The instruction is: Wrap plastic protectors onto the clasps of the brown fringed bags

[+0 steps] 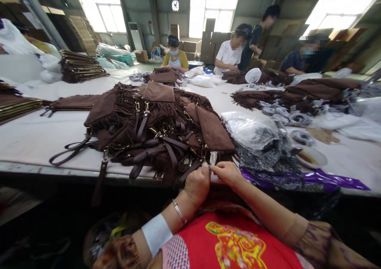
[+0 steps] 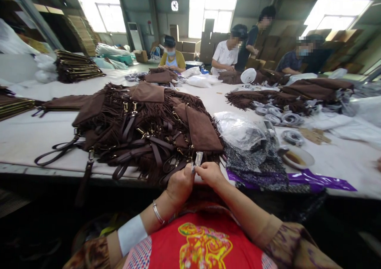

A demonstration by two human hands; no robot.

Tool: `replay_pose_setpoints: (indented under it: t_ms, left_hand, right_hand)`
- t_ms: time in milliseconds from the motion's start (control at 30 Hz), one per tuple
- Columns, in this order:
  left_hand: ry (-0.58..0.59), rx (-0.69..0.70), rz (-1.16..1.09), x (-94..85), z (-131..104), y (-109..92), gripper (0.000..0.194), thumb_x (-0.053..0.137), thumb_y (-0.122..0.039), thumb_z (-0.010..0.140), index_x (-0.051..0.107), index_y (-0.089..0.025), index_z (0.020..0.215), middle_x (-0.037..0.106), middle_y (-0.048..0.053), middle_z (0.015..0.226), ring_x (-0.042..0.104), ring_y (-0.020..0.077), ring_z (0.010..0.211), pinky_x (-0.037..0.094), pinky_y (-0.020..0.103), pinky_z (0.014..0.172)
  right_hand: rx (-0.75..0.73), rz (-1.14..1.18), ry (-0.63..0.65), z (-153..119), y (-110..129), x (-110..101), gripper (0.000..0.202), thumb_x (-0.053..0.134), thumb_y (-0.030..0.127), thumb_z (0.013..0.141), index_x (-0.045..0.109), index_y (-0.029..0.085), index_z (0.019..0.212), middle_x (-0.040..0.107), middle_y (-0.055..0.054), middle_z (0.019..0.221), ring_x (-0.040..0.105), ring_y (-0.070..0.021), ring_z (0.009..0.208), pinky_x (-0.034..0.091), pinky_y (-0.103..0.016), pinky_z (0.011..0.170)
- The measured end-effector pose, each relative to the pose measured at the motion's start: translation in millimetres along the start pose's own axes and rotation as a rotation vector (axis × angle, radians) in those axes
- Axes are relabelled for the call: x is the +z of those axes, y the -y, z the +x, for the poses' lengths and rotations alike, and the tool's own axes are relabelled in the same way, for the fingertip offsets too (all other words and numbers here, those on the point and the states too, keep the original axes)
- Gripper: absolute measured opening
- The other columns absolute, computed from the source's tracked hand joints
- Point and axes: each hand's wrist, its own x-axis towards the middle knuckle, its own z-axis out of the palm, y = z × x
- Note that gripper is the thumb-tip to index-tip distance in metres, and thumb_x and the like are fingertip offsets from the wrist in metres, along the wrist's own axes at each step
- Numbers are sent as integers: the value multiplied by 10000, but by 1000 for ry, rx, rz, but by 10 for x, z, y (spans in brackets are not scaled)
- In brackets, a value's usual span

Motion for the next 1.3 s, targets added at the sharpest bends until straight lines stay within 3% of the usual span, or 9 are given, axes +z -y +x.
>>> replay_pose_setpoints:
  t_ms: [100,300,400,600,733,900,1067,1200,1300]
  left_hand:
    - [17,88,45,-57,-18,3,306,370,-231,939,588,-190,1150,628,121,861,585,211,742,437,290,718]
    - [50,137,57,-103,45,-38,279,382,-219,931,640,-174,835,634,113,776,563,190,675,388,279,655]
    - [65,97,-27,-77,82,-89,292,399,-256,939,637,-170,792,653,96,763,568,179,676,368,274,645]
    - [37,-45,-213,-36,67,-145,313,420,-303,932,618,-164,734,621,37,685,500,137,601,308,262,578]
    - [47,-147,-491,10,41,-151,328,462,-380,909,609,-158,718,599,12,671,487,125,617,332,243,575]
    - [152,-397,-910,47,50,-195,374,561,-507,830,559,-154,705,471,-50,537,362,66,451,281,214,453]
    - [295,-568,-1310,-60,101,-278,312,645,-444,789,554,-145,795,492,-53,569,319,35,405,263,173,395]
    - [516,-775,-1645,-128,132,-299,269,547,-397,883,519,-149,784,368,-87,501,227,21,364,231,139,378]
    - [604,-828,-1845,-149,141,-309,284,463,-367,939,495,-152,756,289,-99,491,190,17,351,213,125,378]
  right_hand:
    - [17,37,30,-28,27,-12,351,606,441,726,631,151,531,536,6,454,433,-96,460,279,-224,443]
    - [95,317,150,-114,-77,-58,253,675,401,676,677,150,647,581,15,490,394,-75,405,267,-220,406]
    - [143,390,128,-126,-126,-46,253,683,403,679,687,150,682,593,16,499,356,-63,362,245,-220,370]
    - [93,327,62,-119,-118,-15,187,670,328,690,698,148,647,632,0,540,392,-60,366,276,-212,360]
    - [147,583,130,-127,-95,-16,192,714,324,643,648,145,619,582,19,504,359,-47,356,270,-199,333]
    - [215,825,213,-147,-126,-31,292,807,350,568,635,131,655,559,30,514,343,-31,375,256,-182,343]
    - [55,865,203,-178,-126,-64,303,783,403,636,671,132,709,622,-1,618,436,-54,461,307,-199,426]
    - [-147,717,142,-141,-84,-122,242,728,389,713,689,151,689,644,2,618,430,-68,494,303,-217,466]
    - [-211,672,131,-86,-84,-120,248,724,395,727,686,156,676,649,5,603,441,-79,512,321,-226,497]
